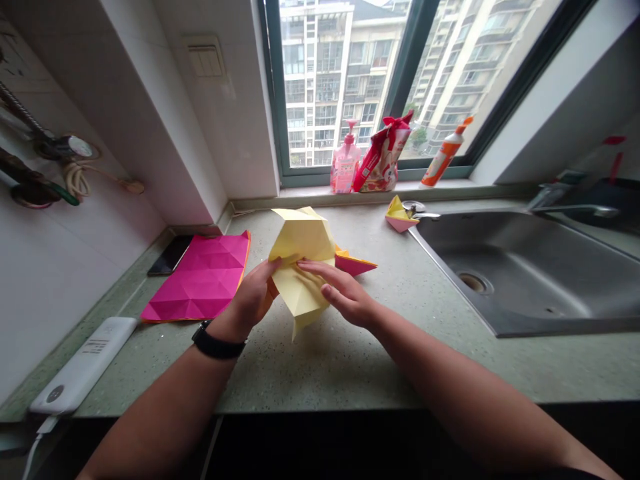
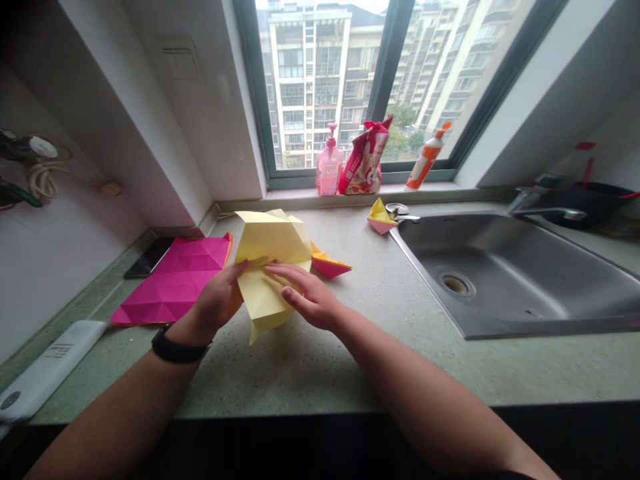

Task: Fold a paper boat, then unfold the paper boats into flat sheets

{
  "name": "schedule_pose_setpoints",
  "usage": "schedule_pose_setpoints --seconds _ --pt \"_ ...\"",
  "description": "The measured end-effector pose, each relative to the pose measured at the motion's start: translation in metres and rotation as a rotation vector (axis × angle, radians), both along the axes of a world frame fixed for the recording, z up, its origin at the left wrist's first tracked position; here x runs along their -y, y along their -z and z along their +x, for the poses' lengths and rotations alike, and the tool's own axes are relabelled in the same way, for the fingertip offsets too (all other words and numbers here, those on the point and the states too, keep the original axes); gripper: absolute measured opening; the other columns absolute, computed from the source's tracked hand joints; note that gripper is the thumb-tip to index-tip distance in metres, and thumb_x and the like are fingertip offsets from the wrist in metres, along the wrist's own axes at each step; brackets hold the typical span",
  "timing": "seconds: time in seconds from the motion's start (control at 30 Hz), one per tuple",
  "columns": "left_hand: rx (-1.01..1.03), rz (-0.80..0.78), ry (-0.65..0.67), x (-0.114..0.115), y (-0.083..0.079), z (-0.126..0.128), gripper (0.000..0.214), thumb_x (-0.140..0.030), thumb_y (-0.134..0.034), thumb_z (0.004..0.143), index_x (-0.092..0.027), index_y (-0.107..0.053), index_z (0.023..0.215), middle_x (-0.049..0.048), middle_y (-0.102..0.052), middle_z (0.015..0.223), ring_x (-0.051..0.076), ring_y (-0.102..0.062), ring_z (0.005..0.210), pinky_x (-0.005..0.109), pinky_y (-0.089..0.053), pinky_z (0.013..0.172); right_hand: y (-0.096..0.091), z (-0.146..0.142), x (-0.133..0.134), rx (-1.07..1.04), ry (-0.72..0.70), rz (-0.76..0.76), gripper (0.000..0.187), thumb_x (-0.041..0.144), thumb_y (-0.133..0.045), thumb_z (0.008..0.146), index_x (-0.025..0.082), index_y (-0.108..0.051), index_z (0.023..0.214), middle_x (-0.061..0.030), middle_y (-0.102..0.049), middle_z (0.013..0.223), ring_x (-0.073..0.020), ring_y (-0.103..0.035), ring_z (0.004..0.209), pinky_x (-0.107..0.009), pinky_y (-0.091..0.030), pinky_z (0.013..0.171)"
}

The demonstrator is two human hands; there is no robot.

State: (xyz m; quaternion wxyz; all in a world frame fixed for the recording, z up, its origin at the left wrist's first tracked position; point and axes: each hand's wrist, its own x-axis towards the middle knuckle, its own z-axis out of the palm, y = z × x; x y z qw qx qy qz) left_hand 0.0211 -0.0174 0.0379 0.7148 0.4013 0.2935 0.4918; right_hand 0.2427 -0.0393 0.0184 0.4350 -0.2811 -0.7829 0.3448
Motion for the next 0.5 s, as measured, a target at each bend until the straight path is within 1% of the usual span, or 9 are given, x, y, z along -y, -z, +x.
schedule_pose_setpoints --seconds 0.1,0.17,0.23,0.3,0.33,0.4,0.43,0.5 --pt "-0.041 -0.046 -0.121 -0.007 -0.009 -0.008 0.044 -0.035 -0.07 0.095 -0.016 -0.072 0.136 0.0124 -0.079 0.13 0.036 -0.07 0.132 0.051 -0.056 0.115 0.002 0.007 -0.007 -0.012 0.144 0.074 0.051 0.06 -0.05 0.108 0.035 -0.061 0.152 -0.0089 -0.063 0.156 -0.0312 -0.055 0.148 -0.053 -0.038 0.127" --pt "-0.063 -0.052 -0.226 -0.01 -0.02 -0.019 0.046 -0.033 -0.066 0.097 -0.017 -0.069 0.14 0.0112 -0.08 0.126 0.036 -0.072 0.129 0.052 -0.059 0.111 0.004 0.013 -0.013 -0.021 0.262 0.123 0.053 0.061 -0.05 0.107 0.033 -0.061 0.15 -0.0109 -0.063 0.153 -0.0328 -0.054 0.147 -0.056 -0.038 0.127" --pt "-0.073 -0.024 -0.323 -0.014 -0.034 -0.035 0.048 -0.032 -0.065 0.098 -0.015 -0.067 0.143 0.0122 -0.081 0.123 0.036 -0.073 0.127 0.052 -0.06 0.11 0.007 0.017 -0.02 -0.033 0.341 0.145 0.054 0.063 -0.05 0.106 0.032 -0.061 0.149 -0.0121 -0.062 0.152 -0.034 -0.054 0.146 -0.058 -0.038 0.126" --pt "-0.091 0.024 -0.375 -0.019 -0.049 -0.057 0.049 -0.034 -0.065 0.1 -0.013 -0.066 0.143 0.0138 -0.081 0.121 0.035 -0.074 0.124 0.051 -0.061 0.109 0.009 0.019 -0.025 -0.046 0.378 0.143 0.052 0.063 -0.05 0.106 0.032 -0.06 0.147 -0.0128 -0.062 0.15 -0.034 -0.056 0.142 -0.059 -0.042 0.123" --pt "-0.114 0.047 -0.375 -0.022 -0.055 -0.07 0.048 -0.036 -0.065 0.101 -0.012 -0.066 0.143 0.0139 -0.081 0.122 0.035 -0.074 0.123 0.051 -0.061 0.109 0.011 0.019 -0.026 -0.051 0.381 0.137 0.051 0.062 -0.051 0.106 0.032 -0.06 0.146 -0.0131 -0.062 0.149 -0.0337 -0.058 0.14 -0.059 -0.045 0.121" --pt "-0.191 0.075 -0.379 -0.03 -0.065 -0.101 0.045 -0.034 -0.064 0.102 -0.013 -0.066 0.142 0.0132 -0.081 0.12 0.034 -0.075 0.119 0.052 -0.061 0.107 0.014 0.019 -0.028 -0.054 0.366 0.126 0.048 0.058 -0.054 0.105 0.032 -0.059 0.146 -0.0135 -0.063 0.146 -0.0334 -0.06 0.135 -0.058 -0.05 0.115" --pt "-0.24 0.085 -0.397 -0.034 -0.066 -0.117 0.042 -0.033 -0.062 0.103 -0.013 -0.067 0.14 0.0128 -0.081 0.118 0.033 -0.076 0.117 0.05 -0.062 0.106 0.016 0.018 -0.029 -0.052 0.353 0.124 0.047 0.055 -0.056 0.105 0.032 -0.058 0.147 -0.0138 -0.063 0.145 -0.0335 -0.061 0.134 -0.058 -0.052 0.113" --pt "-0.364 0.046 -0.379 -0.041 -0.064 -0.149 0.037 -0.031 -0.061 0.104 -0.012 -0.068 0.135 0.013 -0.082 0.113 0.033 -0.078 0.113 0.048 -0.063 0.102 0.019 0.016 -0.03 -0.037 0.332 0.126 0.047 0.05 -0.058 0.105 0.032 -0.056 0.148 -0.0141 -0.064 0.144 -0.0336 -0.062 0.133 -0.059 -0.053 0.112"
